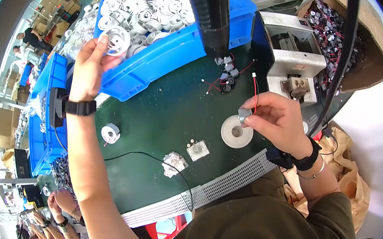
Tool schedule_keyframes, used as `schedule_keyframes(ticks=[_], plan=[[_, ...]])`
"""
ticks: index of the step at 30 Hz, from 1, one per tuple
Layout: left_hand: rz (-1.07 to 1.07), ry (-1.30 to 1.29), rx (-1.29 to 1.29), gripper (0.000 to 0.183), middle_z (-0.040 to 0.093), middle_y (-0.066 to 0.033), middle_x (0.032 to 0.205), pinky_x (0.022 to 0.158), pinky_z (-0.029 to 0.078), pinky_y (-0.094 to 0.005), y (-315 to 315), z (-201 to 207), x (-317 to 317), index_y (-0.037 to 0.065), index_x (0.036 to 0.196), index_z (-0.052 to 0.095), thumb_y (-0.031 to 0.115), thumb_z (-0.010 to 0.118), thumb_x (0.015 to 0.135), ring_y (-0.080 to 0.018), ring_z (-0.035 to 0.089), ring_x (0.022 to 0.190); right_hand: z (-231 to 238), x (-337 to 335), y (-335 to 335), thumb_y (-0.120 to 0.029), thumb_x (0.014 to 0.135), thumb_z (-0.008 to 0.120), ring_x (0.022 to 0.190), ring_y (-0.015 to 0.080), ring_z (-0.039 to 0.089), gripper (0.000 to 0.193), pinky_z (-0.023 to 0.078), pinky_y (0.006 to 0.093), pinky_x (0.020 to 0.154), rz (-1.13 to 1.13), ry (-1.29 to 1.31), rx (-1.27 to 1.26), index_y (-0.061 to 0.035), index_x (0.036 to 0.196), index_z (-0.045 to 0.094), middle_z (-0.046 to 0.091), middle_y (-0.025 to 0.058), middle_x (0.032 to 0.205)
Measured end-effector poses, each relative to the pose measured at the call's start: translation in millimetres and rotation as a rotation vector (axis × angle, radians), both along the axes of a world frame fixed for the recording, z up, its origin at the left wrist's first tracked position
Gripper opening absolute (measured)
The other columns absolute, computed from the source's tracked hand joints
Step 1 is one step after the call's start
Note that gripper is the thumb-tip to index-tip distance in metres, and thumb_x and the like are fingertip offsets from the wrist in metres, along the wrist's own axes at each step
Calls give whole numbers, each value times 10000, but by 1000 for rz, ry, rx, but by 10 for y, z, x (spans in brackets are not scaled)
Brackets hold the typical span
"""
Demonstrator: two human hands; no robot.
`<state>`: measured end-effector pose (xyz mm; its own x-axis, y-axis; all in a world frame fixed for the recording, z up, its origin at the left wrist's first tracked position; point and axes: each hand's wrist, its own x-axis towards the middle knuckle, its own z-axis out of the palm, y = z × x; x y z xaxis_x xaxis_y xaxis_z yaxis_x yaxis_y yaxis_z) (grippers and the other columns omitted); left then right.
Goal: The person assembles components by placing a motor into a plastic housing and using a power screwdriver to secure it with a screw. They repeat this process multiple times, picking up parts from bins and fitting them together by hand.
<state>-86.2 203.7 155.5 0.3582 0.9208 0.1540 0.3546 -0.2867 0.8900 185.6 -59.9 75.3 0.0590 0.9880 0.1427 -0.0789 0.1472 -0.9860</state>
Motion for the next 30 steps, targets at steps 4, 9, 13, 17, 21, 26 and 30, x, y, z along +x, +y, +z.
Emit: schedule_keyframes(ticks=[4,9,13,17,21,26,30], plan=[[-405,-474,-430,336,641,-154,1019,715,574,-319,-782,-195,272,-25,1097,522,274,423,978,-276,668,860,17,-53,-16,42,820,613,924,163,602,247,529,301,800,-70,31,90,56,1056,543,591,121,1025],[-399,7,521,296,642,-161,1037,856,490,-334,-1733,-799,706,1,974,627,32,732,699,-282,636,952,58,16,-41,53,816,608,971,154,581,310,500,286,849,-147,-58,141,62,1115,527,566,110,1105],[-452,88,720,357,542,-198,1196,816,511,-384,-1910,-1264,844,-12,944,622,63,778,633,-336,573,1028,-54,45,-67,64,819,597,971,146,577,321,488,272,847,-89,-176,106,50,1133,534,569,95,1110],[-434,-19,589,392,552,-199,1146,791,510,-378,-1961,-1325,853,-10,953,603,86,795,625,-346,581,989,-116,54,-81,48,816,612,932,117,576,302,486,256,822,-31,-238,43,30,1111,552,578,69,1062],[-322,-52,648,520,567,-160,1033,729,483,-380,-2048,-1323,990,0,1028,551,117,820,599,-311,565,881,-158,47,-64,29,775,652,833,111,578,306,481,242,758,-4,-487,88,-22,1069,583,584,49,984],[-196,49,725,617,550,-127,930,709,444,-389,-2107,-1416,999,9,1022,554,231,860,535,-301,545,826,-120,-49,-69,-29,700,701,768,203,572,275,470,301,681,-59,-799,194,-46,956,601,597,65,881],[-215,73,600,637,562,-138,993,777,445,-396,-2090,-1380,980,5,1014,528,240,866,527,-317,551,888,-188,-69,-21,-41,683,704,803,251,544,214,463,339,687,-32,-955,340,-63,852,575,587,62,856]])
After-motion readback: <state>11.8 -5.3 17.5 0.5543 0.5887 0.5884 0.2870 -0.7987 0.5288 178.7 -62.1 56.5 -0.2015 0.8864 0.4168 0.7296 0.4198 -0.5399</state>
